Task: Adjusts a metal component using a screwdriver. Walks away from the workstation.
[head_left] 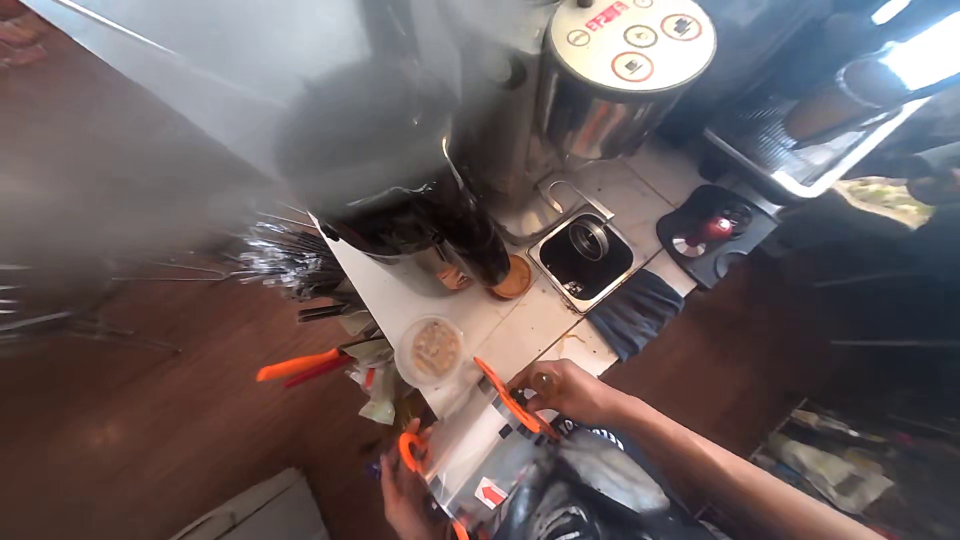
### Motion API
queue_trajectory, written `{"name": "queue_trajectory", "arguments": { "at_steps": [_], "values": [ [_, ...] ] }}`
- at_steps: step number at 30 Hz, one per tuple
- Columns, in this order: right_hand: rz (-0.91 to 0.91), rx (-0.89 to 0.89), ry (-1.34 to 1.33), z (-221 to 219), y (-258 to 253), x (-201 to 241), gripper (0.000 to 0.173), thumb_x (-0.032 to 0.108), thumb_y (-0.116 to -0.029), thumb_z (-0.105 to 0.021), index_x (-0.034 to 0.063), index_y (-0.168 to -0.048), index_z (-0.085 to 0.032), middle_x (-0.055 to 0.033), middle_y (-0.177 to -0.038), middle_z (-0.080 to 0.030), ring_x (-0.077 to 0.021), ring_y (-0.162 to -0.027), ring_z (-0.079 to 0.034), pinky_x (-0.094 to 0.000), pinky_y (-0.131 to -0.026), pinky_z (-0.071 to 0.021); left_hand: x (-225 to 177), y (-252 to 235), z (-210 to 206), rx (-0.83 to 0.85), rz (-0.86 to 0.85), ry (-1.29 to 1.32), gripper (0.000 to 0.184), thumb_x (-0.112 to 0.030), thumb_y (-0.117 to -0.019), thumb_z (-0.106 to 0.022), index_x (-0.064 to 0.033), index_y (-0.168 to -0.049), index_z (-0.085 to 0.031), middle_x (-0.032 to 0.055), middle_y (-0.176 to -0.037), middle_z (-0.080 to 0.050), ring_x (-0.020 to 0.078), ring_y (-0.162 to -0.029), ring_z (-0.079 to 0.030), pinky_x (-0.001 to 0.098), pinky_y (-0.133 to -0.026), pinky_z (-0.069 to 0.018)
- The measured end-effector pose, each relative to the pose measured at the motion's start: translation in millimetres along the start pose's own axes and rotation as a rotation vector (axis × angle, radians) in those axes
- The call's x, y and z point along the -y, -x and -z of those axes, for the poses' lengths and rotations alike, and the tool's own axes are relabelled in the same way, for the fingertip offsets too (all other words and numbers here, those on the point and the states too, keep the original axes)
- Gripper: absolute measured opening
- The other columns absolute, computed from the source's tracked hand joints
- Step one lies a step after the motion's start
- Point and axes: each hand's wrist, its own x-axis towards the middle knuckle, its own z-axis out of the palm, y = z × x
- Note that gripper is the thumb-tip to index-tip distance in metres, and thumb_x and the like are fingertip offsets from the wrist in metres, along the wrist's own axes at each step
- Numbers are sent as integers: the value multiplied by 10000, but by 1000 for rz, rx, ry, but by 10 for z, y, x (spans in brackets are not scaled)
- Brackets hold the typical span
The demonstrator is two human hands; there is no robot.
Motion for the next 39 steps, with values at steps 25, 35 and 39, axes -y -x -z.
{"name": "queue_trajectory", "arguments": {
  "at_steps": [25,35,39],
  "values": [
    [-157,-121,-48,-81,6,-10,376,411,-878,-793,72,-964,-653,6,-784,-667,-83,-713,-645,-317,-713,-551,16,-81,-380,-116,-112,-137,652,-497,-1097,-136,-229,-744,-615,-111,-687,-658,-22,-681,-646,151,-664,-552],
    [88,-583,-135,130,369,354,605,597,-1036,-386,90,-1324,-550,15,-1096,-609,-54,-972,-601,-278,-850,-530,85,-146,-141,15,-98,-85,569,-635,-1025,-365,-247,-776,-699,-117,-742,-683,-24,-736,-660,153,-703,-553],
    [358,-597,-289,-44,646,330,290,454,-1045,-540,275,-1262,-611,92,-1103,-647,-17,-877,-626,-219,-760,-558,66,-129,-186,20,-129,-118,551,-620,-1033,-359,-265,-784,-699,-136,-729,-671,-42,-717,-642,136,-699,-535]
  ]
}}
